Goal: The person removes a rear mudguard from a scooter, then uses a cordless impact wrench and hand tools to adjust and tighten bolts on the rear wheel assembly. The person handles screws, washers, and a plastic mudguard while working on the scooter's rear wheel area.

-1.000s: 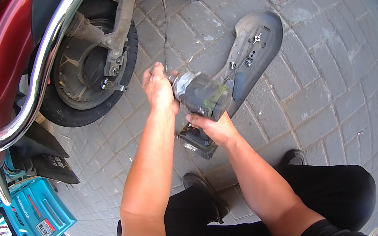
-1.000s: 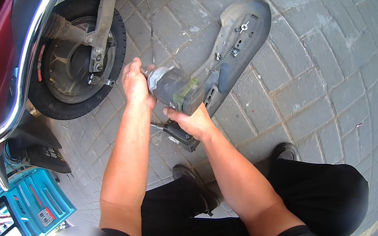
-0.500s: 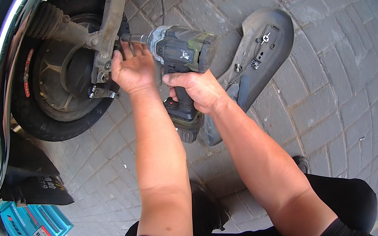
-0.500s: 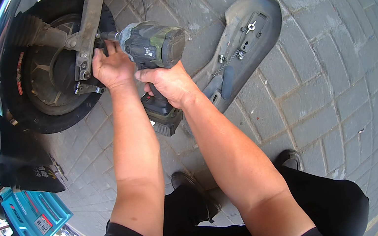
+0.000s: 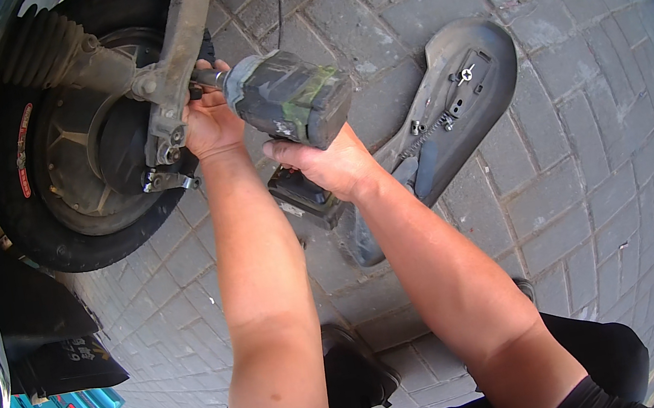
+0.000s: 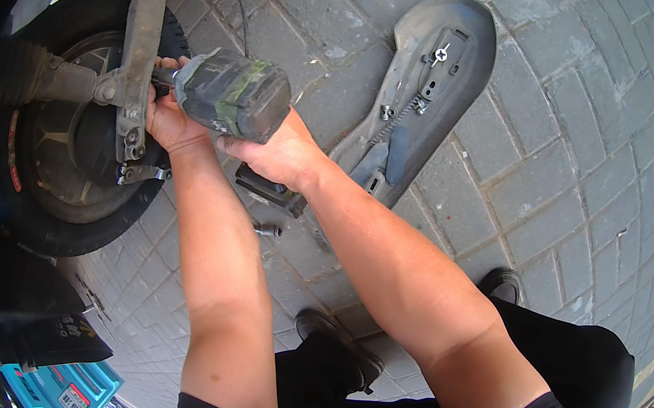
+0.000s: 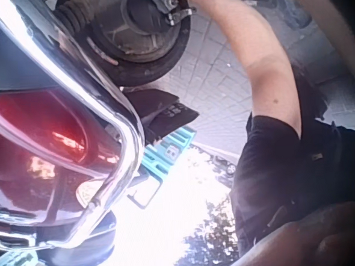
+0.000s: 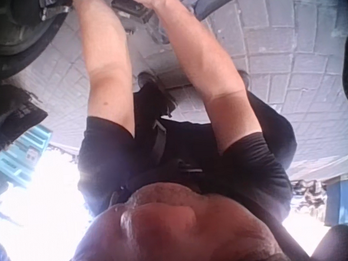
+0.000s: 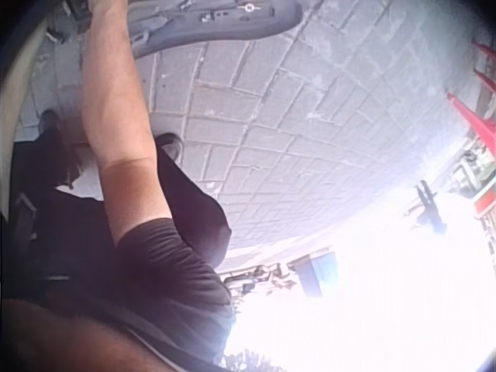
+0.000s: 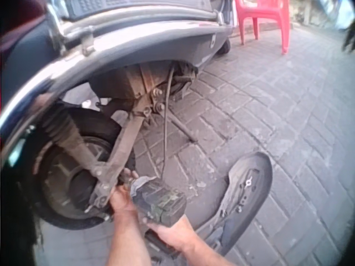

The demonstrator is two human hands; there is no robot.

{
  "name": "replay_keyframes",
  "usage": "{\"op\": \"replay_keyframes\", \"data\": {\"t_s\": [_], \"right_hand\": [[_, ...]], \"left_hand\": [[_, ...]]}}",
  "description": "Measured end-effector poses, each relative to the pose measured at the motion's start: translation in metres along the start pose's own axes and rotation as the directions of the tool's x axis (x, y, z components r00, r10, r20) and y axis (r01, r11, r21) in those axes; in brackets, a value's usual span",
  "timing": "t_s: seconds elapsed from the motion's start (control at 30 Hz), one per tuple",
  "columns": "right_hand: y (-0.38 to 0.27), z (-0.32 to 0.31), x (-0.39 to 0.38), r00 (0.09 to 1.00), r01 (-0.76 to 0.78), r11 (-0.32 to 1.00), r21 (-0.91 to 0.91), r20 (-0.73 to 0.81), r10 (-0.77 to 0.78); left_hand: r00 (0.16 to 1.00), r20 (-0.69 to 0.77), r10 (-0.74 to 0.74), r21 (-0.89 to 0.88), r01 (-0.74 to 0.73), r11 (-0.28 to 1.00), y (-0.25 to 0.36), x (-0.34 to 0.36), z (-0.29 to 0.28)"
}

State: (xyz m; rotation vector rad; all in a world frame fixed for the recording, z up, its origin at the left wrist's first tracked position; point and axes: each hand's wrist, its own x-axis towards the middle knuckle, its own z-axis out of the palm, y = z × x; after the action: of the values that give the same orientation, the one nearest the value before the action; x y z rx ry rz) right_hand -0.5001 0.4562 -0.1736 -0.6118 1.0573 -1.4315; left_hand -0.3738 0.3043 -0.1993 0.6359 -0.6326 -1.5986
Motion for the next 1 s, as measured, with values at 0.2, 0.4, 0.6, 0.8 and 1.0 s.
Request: {"op": "replay_keyframes", "data": {"t_s": [0.2,0.4,0.6,0.8,1.0], "right_hand": [[0.004,0.004,-0.003,0.972,-0.233,0.948,0.216,0.018,0.235],[0.009,0.007,0.001,0.999,-0.051,0.995,0.091,0.009,0.051],[0.018,0.003,0.005,0.996,0.077,0.997,0.031,-0.041,-0.075],[0.021,0.000,-0.017,0.984,-0.164,0.946,0.279,-0.024,0.178],[0.024,-0.006,-0.074,0.945,-0.307,0.895,0.323,-0.012,0.328]], "left_hand": [[0.996,-0.063,0.060,-0.026,-0.062,0.998,-0.002,0.002,0.008],[0.999,-0.002,0.036,-0.008,-0.036,0.999,-0.001,-0.001,0.013],[0.999,-0.046,-0.003,-0.063,0.000,0.998,0.000,-0.005,0.019],[0.996,0.039,-0.082,-0.107,0.086,0.991,-0.010,-0.031,0.042],[0.923,-0.345,-0.169,-0.012,0.175,0.984,-0.013,-0.087,0.030]]}}
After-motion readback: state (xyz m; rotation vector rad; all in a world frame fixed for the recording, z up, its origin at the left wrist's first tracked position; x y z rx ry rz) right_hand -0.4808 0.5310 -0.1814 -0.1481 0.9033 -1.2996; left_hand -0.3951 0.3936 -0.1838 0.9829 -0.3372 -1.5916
